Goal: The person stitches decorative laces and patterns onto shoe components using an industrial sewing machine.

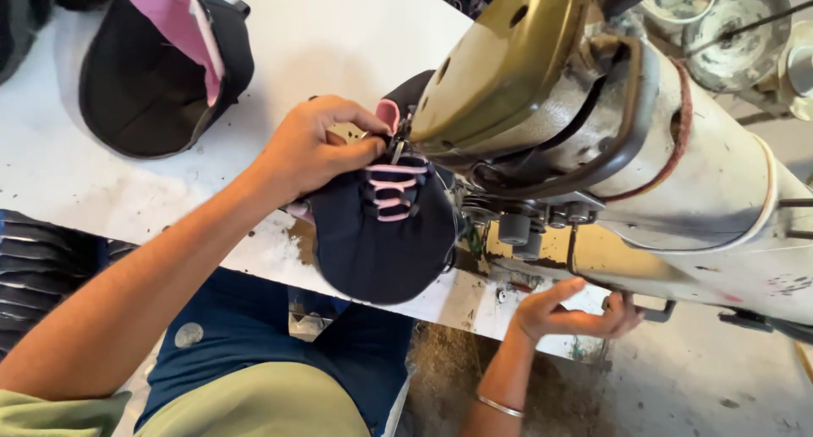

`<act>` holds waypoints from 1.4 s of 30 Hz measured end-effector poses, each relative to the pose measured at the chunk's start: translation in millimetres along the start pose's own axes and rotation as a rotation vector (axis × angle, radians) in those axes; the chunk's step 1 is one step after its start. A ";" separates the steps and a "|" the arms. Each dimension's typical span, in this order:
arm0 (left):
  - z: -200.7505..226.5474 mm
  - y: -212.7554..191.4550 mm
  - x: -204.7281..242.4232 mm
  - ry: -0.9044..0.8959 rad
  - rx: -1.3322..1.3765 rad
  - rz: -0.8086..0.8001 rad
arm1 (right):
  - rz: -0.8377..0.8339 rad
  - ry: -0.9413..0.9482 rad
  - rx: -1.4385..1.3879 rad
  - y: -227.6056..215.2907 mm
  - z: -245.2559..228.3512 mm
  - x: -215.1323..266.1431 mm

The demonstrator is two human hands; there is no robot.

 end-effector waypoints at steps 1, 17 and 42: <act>-0.9 -4.0 0.5 0.003 -0.004 0.004 | 0.002 0.003 -0.005 3.5 0.5 -7.0; -96.0 30.1 -139.7 -0.028 -0.197 -0.065 | -1.059 0.119 -0.269 5.6 -111.6 68.3; -60.2 22.6 -166.5 -0.265 0.056 0.303 | -1.420 1.205 -1.031 23.8 -116.7 39.8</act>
Point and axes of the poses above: each hand's wrist, its own x-axis away from the middle knuckle, its own y-axis out of the palm, z = x × y, the point moved 2 cm from there along -x, towards the middle knuckle, and after that the axes turned 8 degrees about z, right-handed, at the moved point
